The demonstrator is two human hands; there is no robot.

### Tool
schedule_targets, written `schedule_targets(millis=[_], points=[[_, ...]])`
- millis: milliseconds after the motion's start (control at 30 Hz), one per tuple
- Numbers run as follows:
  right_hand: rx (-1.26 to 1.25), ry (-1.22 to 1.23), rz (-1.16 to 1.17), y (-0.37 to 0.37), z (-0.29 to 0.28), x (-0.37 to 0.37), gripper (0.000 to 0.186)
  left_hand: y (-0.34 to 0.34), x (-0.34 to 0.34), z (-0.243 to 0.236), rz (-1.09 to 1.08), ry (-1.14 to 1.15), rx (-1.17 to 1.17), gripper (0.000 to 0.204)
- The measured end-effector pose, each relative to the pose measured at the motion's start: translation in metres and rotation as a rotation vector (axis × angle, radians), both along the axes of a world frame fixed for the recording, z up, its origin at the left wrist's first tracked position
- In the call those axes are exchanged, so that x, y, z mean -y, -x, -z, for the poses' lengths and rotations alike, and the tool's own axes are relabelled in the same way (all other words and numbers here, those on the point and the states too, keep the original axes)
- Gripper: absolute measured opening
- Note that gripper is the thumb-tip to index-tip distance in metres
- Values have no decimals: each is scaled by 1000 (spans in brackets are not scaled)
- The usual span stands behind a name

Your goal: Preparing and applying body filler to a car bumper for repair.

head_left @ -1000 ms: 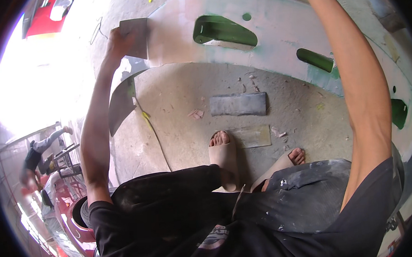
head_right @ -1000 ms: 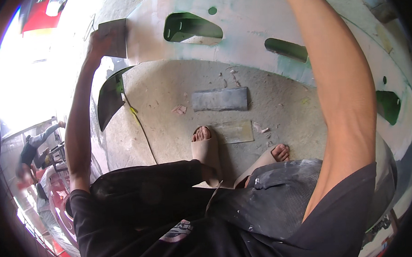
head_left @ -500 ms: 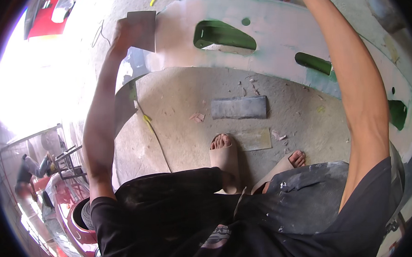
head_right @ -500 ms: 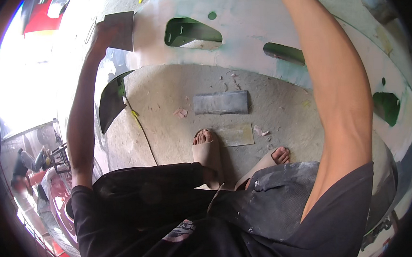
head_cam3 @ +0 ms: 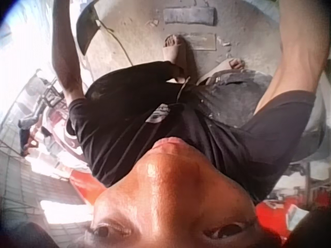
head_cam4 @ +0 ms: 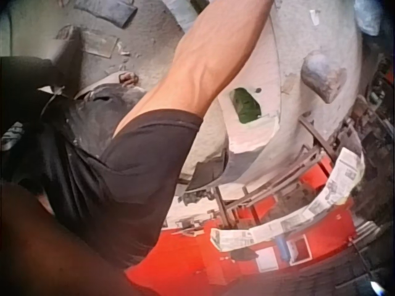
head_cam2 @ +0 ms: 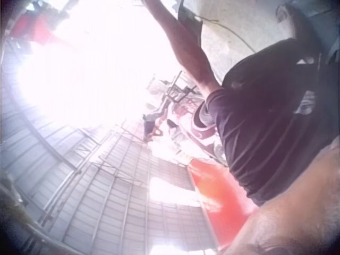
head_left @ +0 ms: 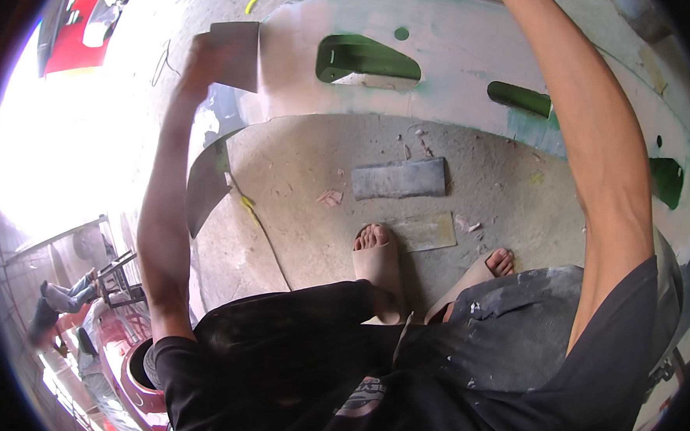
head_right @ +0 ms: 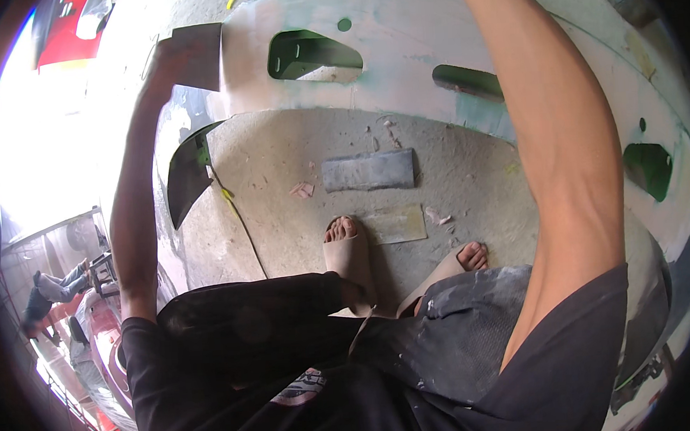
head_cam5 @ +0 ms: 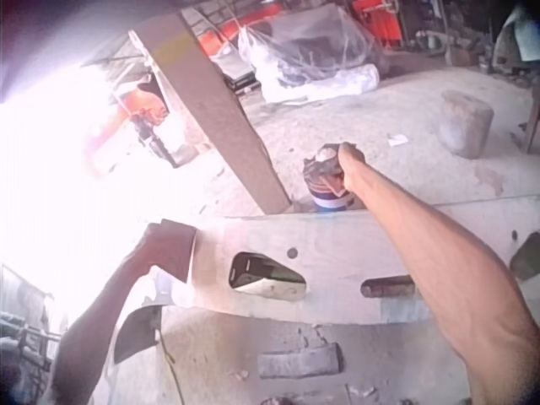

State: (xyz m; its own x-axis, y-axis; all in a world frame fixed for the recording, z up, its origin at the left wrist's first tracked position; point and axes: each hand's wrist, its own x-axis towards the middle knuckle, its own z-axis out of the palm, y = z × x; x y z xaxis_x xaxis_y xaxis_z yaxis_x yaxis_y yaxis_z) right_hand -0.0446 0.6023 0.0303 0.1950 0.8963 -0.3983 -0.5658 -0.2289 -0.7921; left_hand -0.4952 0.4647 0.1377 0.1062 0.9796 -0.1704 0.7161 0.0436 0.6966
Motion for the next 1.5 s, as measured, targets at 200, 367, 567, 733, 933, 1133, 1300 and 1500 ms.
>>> schedule_targets(millis=[200, 367, 567, 733, 933, 1133, 1300, 1500], points=[[-43, -8, -12, -1, 5, 0, 43, -36, 13, 0, -104, -79, -224, 28], [11, 0, 22, -8, 10, 1, 42, -42, 10, 1, -107, -104, -278, 36], [12, 79, 24, 8, -10, 21, 43, -27, 12, 5, -127, -78, -232, 27], [-1, 42, 27, -3, -1, 17, 44, -37, 13, 6, -109, -132, -175, 31], [81, 30, 12, -4, 1, 17, 44, -36, 13, 8, -181, -141, -191, 32], [74, 46, -3, 1, -7, 22, 45, -23, 16, 2, -152, -150, -103, 37], [116, 18, 31, -4, 2, 21, 48, -35, 28, -5, -292, -125, -178, 44], [212, 69, 13, -1, -2, 21, 50, -6, 32, -7, -185, -143, -162, 49]])
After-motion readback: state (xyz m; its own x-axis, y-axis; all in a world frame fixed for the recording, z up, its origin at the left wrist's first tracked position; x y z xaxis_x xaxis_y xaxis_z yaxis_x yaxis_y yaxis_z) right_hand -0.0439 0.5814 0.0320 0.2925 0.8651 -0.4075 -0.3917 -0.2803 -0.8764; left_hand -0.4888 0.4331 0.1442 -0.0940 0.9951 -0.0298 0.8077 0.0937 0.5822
